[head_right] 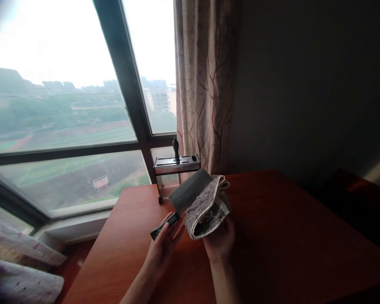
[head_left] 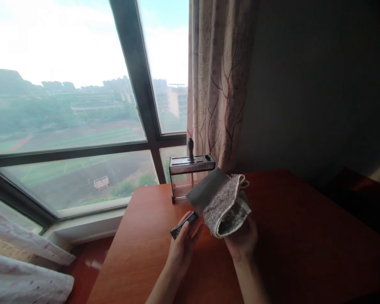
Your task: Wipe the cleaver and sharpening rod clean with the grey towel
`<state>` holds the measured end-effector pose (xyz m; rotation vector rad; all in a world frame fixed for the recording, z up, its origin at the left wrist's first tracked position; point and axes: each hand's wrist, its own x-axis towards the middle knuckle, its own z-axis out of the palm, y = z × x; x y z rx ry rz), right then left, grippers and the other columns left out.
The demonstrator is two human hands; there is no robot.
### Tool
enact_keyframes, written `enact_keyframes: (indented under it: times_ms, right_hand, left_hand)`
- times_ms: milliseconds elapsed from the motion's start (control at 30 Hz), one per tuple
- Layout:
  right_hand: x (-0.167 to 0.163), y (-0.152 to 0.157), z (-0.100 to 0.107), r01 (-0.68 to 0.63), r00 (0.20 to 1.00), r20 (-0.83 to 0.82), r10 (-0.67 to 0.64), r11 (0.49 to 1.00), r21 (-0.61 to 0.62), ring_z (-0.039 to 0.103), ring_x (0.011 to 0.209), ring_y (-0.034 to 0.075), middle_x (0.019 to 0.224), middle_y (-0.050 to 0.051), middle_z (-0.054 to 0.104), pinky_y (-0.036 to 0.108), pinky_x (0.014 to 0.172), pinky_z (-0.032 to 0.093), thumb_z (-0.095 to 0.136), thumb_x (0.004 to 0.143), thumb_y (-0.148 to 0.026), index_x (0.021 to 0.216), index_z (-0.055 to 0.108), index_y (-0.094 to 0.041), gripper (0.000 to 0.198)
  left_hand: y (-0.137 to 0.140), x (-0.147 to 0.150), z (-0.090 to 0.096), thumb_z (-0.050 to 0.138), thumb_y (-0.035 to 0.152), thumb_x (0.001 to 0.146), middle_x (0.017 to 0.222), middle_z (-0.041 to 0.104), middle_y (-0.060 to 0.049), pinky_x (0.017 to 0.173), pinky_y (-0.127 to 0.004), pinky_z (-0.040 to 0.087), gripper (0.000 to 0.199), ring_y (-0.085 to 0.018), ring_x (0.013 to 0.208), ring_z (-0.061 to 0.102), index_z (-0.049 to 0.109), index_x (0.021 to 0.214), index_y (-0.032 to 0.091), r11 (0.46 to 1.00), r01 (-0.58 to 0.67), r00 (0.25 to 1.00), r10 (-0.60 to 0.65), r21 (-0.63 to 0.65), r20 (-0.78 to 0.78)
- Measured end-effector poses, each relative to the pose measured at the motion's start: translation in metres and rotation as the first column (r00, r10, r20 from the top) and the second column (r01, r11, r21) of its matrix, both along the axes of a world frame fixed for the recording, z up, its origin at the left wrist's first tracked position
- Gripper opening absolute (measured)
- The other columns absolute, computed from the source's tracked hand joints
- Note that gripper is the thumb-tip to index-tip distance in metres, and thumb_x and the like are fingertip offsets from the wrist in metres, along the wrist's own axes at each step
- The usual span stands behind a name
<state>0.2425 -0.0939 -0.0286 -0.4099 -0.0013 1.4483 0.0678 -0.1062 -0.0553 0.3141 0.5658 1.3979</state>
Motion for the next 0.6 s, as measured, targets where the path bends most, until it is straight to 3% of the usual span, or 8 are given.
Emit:
enact_keyframes:
  times_ms: [133,233,367,467,600]
  right_hand:
    - [0.001,0.004,-0.021,-0.014,0.995,0.101,0.009,0.999,0.048,0.066,0.096,0.024,0.095,0.001,0.075,0.049,0.099,0.042,0.061,0.071,-0.030,0.096,0.071,-0.027,0.027]
    - [-0.001,0.007,-0.028,-0.041,0.982,0.187,0.025,0.996,0.084,0.065,0.098,0.025,0.098,0.001,0.074,0.052,0.100,0.041,0.065,0.072,-0.034,0.096,0.071,-0.029,0.025]
    - [-0.008,0.007,-0.020,-0.082,0.966,0.254,0.054,0.992,0.100,0.064,0.103,0.024,0.107,0.000,0.072,0.052,0.099,0.042,0.066,0.075,-0.045,0.104,0.069,-0.032,0.032]
    - [-0.012,0.006,-0.011,-0.082,0.953,0.298,0.045,0.990,0.114,0.061,0.109,0.023,0.116,0.000,0.069,0.050,0.102,0.041,0.069,0.076,-0.044,0.112,0.065,-0.033,0.038]
    - [-0.011,0.008,-0.007,-0.069,0.953,0.300,0.043,0.995,0.078,0.062,0.108,0.021,0.110,0.000,0.070,0.045,0.101,0.045,0.068,0.075,-0.051,0.104,0.067,-0.031,0.035]
  left_hand:
    - [0.002,-0.001,-0.002,0.065,0.025,0.084,0.119,0.069,-0.011,0.107,-0.046,0.038,0.034,-0.025,0.117,0.059,0.062,0.117,0.022,1.000,0.015,1.000,-0.015,-0.001,0.010]
    - [0.002,-0.001,-0.001,0.064,0.025,0.084,0.119,0.069,-0.010,0.107,-0.045,0.037,0.033,-0.025,0.116,0.060,0.062,0.117,0.022,1.000,0.027,0.999,-0.026,-0.003,0.028]
    - [0.001,-0.001,0.000,0.064,0.027,0.084,0.117,0.070,-0.010,0.107,-0.045,0.037,0.032,-0.025,0.115,0.061,0.063,0.115,0.023,0.999,0.038,0.998,-0.038,0.003,0.045]
    - [0.002,-0.002,-0.001,0.065,0.027,0.084,0.116,0.070,-0.010,0.107,-0.044,0.036,0.032,-0.024,0.114,0.061,0.063,0.115,0.023,0.999,0.036,0.999,-0.036,-0.005,0.041]
    - [0.001,-0.002,0.002,0.066,0.026,0.083,0.115,0.071,-0.009,0.106,-0.043,0.037,0.031,-0.024,0.112,0.062,0.064,0.114,0.023,1.000,0.018,1.000,-0.018,-0.003,0.025]
